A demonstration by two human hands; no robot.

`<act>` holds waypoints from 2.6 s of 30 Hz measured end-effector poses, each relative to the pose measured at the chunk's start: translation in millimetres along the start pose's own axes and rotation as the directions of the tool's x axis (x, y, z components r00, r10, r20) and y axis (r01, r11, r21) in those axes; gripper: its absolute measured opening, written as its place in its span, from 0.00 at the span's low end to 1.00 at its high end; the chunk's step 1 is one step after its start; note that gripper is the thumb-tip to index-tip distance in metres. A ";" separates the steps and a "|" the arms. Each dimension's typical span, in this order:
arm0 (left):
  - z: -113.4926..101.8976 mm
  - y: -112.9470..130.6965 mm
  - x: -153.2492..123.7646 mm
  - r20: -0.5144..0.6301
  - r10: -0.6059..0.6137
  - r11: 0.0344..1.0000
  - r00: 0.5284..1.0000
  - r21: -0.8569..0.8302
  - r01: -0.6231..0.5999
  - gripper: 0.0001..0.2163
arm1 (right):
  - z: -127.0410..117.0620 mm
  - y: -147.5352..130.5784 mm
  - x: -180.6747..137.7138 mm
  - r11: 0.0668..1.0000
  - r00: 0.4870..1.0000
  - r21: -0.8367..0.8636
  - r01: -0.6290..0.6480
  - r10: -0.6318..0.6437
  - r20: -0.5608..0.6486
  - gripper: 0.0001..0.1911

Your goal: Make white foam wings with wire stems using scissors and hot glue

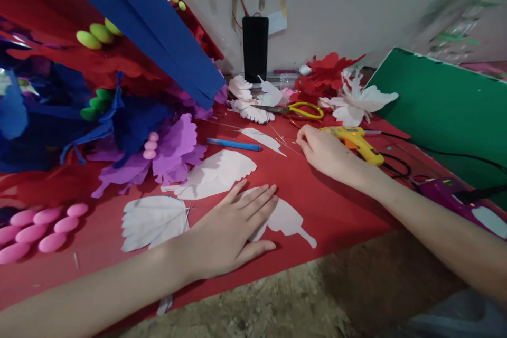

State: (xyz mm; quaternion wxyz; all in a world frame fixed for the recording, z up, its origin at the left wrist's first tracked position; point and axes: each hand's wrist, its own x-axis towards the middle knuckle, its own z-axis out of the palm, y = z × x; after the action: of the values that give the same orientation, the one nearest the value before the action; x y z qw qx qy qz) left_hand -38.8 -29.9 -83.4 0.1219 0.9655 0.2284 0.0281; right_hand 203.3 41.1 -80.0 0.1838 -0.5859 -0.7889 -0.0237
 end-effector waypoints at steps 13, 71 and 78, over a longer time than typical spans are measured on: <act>-4.7 -10.2 -0.3 -0.067 0.007 0.992 0.998 -0.123 -0.015 0.16 | -36.5 16.7 -0.3 0.973 0.994 0.217 0.076 -0.055 -0.099 0.07; -19.4 -11.3 4.5 -0.363 0.113 0.731 0.925 -0.601 -0.325 0.08 | -39.8 40.6 27.9 0.916 0.937 0.198 0.349 -0.348 -0.041 0.07; -14.1 -14.4 2.0 -0.368 0.025 0.772 0.929 -0.584 -0.252 0.06 | -35.7 1.5 10.1 0.800 0.825 0.202 0.565 -0.552 -0.122 0.05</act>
State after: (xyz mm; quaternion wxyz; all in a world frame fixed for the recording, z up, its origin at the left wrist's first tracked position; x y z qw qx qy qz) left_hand -44.9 -13.3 -73.3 0.3892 0.8656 0.1509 0.2766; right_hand 211.6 41.8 -43.9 0.2574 -0.3012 -0.9182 -0.0025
